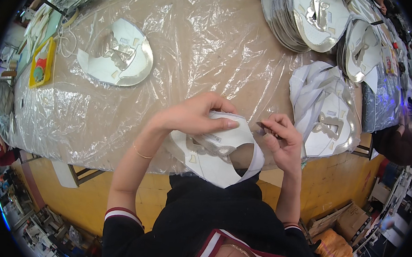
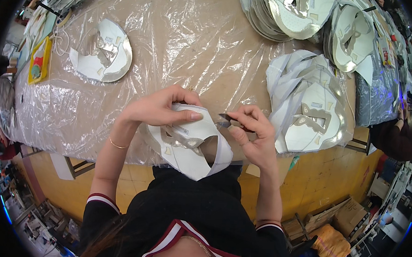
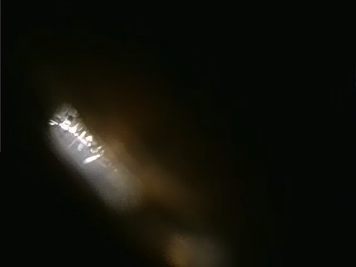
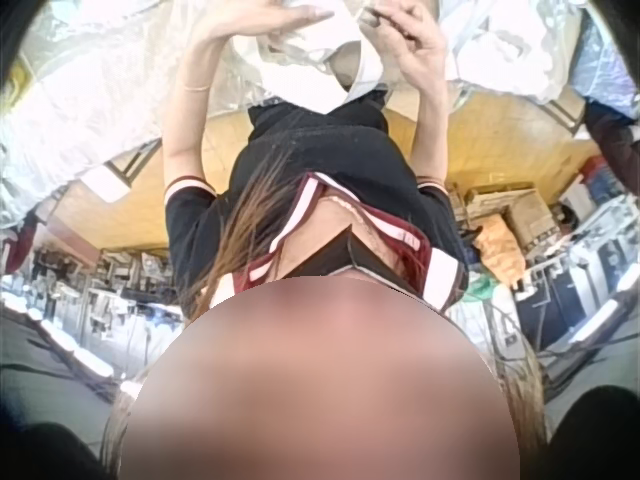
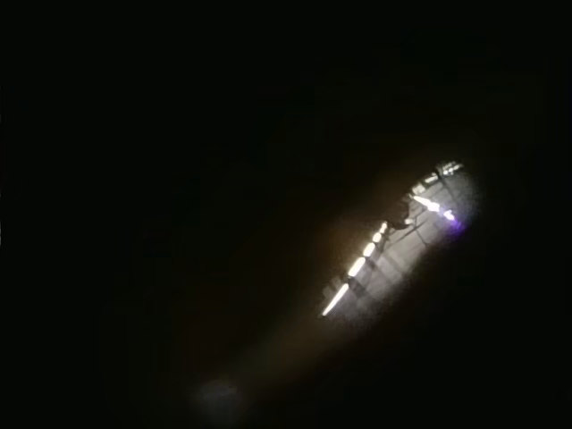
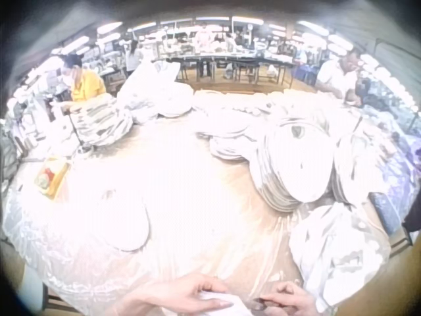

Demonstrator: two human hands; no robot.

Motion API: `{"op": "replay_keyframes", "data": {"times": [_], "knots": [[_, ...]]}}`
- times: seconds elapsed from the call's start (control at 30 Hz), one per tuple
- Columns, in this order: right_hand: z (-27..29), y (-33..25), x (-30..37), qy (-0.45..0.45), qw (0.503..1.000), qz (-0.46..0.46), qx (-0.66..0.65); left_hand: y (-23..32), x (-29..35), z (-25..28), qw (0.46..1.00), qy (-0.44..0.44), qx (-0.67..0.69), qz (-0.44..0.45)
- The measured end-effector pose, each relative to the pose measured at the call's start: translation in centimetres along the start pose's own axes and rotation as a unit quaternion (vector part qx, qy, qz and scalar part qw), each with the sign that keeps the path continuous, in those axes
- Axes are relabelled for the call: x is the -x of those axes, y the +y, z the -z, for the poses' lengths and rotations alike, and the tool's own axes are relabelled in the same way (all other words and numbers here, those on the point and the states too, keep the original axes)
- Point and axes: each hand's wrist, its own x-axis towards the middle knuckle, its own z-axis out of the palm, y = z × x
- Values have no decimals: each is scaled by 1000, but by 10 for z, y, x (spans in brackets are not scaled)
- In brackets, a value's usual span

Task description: The person uses a small cutting tool to trim excess material from the edges of white shoe uppers with silver decorative overlays. They handle each upper one at a time, rotate it to access different edges, and place the trimmed pieces aside on the table.

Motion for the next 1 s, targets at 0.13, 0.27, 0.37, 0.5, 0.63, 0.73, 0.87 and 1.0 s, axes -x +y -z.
{"op": "replay_keyframes", "data": {"times": [0.13,0.27,0.37,0.5,0.63,0.73,0.87,1.0], "knots": [[2,-2,2,-46,999,2,-9,6,4,3,999,-8,31,5],[1,-7,2,-38,999,28,15,9,3,3,1000,-13,21,-11],[2,-10,2,-43,999,21,24,9,3,0,1000,-5,17,-12],[1,-10,3,-17,995,51,90,8,3,-3,1000,12,8,-16],[-2,-8,3,24,990,65,123,8,3,-5,1000,18,12,2],[-4,-8,4,37,997,41,62,8,2,-4,1000,25,-1,-4],[-3,-6,3,16,989,77,127,10,2,-4,1000,20,-13,-8],[-5,-3,0,40,992,86,88,10,0,-4,999,21,25,-19]]}}
